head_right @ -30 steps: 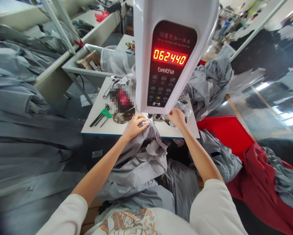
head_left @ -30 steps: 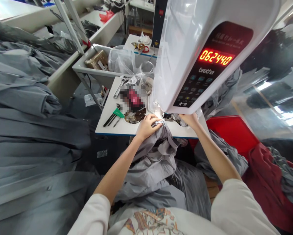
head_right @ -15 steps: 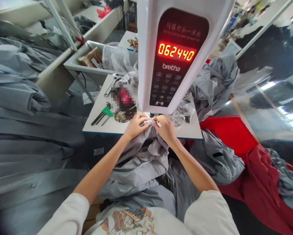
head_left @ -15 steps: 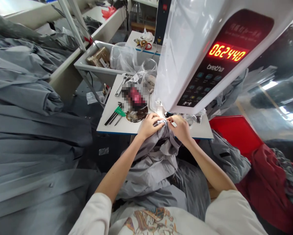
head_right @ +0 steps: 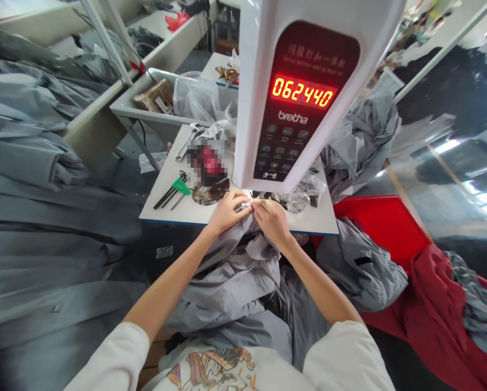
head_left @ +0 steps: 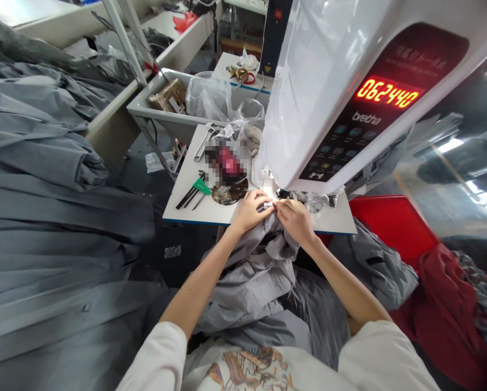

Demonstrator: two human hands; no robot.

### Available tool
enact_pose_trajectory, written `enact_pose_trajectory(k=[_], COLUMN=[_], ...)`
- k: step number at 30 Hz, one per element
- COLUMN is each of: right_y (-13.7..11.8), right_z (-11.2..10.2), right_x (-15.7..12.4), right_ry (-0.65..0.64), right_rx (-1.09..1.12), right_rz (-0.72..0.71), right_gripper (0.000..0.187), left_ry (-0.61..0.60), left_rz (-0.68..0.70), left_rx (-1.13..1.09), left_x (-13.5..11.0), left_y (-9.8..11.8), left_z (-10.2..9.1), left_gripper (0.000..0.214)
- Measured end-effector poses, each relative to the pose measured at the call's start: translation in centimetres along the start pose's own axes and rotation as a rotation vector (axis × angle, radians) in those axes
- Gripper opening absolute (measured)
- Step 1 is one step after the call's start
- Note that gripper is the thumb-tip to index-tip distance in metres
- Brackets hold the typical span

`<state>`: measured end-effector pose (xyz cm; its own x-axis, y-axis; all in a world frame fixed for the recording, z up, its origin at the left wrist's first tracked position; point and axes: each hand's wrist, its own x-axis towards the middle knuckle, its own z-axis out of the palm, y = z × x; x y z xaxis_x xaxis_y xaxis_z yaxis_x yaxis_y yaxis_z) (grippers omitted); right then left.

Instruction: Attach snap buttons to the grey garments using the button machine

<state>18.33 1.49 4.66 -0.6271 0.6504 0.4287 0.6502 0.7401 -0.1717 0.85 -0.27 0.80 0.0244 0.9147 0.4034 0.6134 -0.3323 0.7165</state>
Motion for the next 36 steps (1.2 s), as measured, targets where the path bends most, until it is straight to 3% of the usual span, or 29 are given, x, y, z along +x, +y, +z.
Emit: enact_pose_trajectory(k=[4, 10, 16, 23, 27, 30, 32, 36], right_y=[-0.2, -0.3, 0.0, 1.0, 0.4, -0.3, -0.5, -0.1], right_z=[-0.1, 0.4, 1.3, 2.5, 2.4, 2.4, 2.6, 3.2], right_x=[-0.7, 0.1, 1.4, 0.5, 0.1, 0.1, 0.4, 0.8], right_ry=[0.000, 0.174, 0.168, 0.121, 0.185, 0.234, 0.199, 0.128], right_rx=[0.040, 0.275, 0.469, 0.654, 0.732, 0.730, 0.665, 0.534], right_rz=[-0.001, 0.109, 0.210, 0.369, 0.461, 0.635, 0.736, 0.754], right_gripper=[0.030, 0.018, 0.015, 0.021, 0.030, 0.036, 0.037, 0.032], left_ry=[-0.002, -0.013, 0.003, -0.006, -0.013, -0.014, -0.015, -0.012], left_rz=[0.001, -0.009, 0.009, 0.014, 0.006, -0.002, 0.001, 0.013], left_rx=[0.005, 0.009, -0.009, -0.005, 0.001, -0.004, -0.002, 0.007], left_x=[0.0, -0.1, -0.1, -0.1, -0.1, 0.0, 0.0, -0.1], left_y=[0.1, 0.2, 0.1, 0.1, 0.1, 0.1, 0.0, -0.3], left_z=[0.0, -0.2, 0.0, -0.1, -0.1, -0.1, 0.0, 0.1], left_gripper=[0.021, 0.023, 0.023, 0.023, 0.023, 0.023, 0.023, 0.024])
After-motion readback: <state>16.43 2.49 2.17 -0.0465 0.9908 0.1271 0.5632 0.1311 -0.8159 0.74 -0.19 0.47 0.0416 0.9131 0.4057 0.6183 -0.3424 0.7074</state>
